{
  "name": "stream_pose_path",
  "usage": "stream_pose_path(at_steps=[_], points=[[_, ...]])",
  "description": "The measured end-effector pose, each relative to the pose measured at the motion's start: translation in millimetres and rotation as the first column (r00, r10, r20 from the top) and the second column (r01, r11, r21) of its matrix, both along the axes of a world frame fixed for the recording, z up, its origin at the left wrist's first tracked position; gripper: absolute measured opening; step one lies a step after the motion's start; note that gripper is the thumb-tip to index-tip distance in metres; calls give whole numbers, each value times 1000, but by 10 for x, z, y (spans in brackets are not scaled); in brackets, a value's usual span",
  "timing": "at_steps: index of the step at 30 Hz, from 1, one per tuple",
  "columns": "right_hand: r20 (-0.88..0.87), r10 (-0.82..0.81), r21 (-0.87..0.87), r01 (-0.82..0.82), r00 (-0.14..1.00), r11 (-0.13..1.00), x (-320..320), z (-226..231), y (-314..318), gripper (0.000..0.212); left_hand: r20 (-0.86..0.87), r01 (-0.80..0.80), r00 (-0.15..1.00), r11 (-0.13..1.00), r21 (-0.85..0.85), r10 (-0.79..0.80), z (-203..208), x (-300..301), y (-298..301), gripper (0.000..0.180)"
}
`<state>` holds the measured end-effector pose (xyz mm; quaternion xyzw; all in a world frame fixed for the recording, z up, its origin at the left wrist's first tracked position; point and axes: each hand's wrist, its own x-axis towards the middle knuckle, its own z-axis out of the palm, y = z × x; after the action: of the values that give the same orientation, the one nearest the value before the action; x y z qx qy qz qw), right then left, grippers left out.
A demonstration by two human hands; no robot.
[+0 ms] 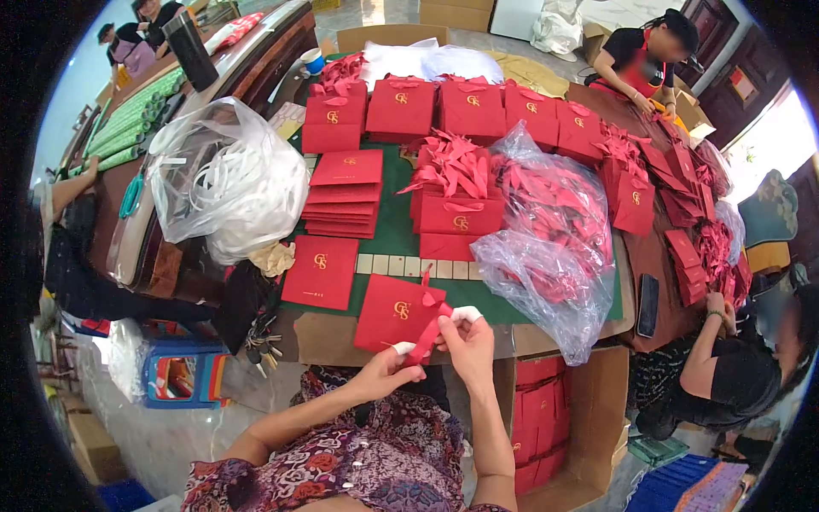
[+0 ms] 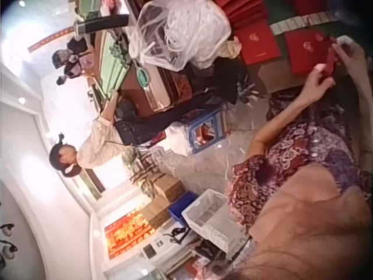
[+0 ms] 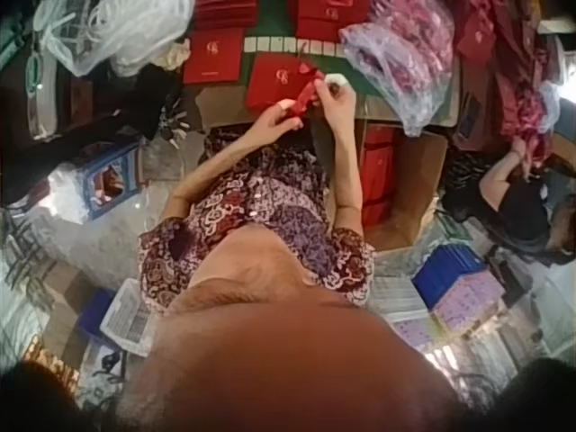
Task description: The person takes flat red paper gift bags from a stack and attaches ribbon handles to each bag by threading ribbon through the holes by hand.
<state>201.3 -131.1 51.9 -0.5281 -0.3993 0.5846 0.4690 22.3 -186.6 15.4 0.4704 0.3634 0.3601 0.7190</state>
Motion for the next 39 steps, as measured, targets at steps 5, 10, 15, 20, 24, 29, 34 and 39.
stream_pose_path(at_steps=[5, 10, 15, 20, 24, 29, 34, 39], points=[[156, -38, -23, 42, 987, 999, 109, -118, -114, 15, -104, -31, 994, 998, -48, 26, -63, -304, -65, 26], [709, -114, 136, 23, 696, 990, 2, 110, -365, 28, -347, -127, 923, 984, 125, 163, 7, -475, -69, 22], [744, -54, 348, -318, 667, 882, -318, 356, -447, 30, -243, -176, 954, 984, 29, 178, 27, -506, 24, 23], [779, 50, 347, -496, 626, 796, -551, 152, -533, 36, -64, -246, 967, 969, -1, 245, -31, -509, 43, 21], [780, 77, 245, -416, 621, 876, -580, 94, -640, 28, 40, -242, 968, 964, -115, 247, -26, -571, -9, 19], [701, 50, 276, -336, 712, 901, -621, 4, -643, 18, -18, -211, 978, 971, -110, 210, -52, -566, 48, 17], [676, -26, 392, -330, 737, 859, -606, -34, -435, 15, -123, -244, 958, 961, 132, 260, 8, -592, 219, 19], [696, -26, 297, -255, 718, 920, -580, 22, -202, 17, -537, -149, 705, 836, 527, 464, 299, -704, 762, 30]])
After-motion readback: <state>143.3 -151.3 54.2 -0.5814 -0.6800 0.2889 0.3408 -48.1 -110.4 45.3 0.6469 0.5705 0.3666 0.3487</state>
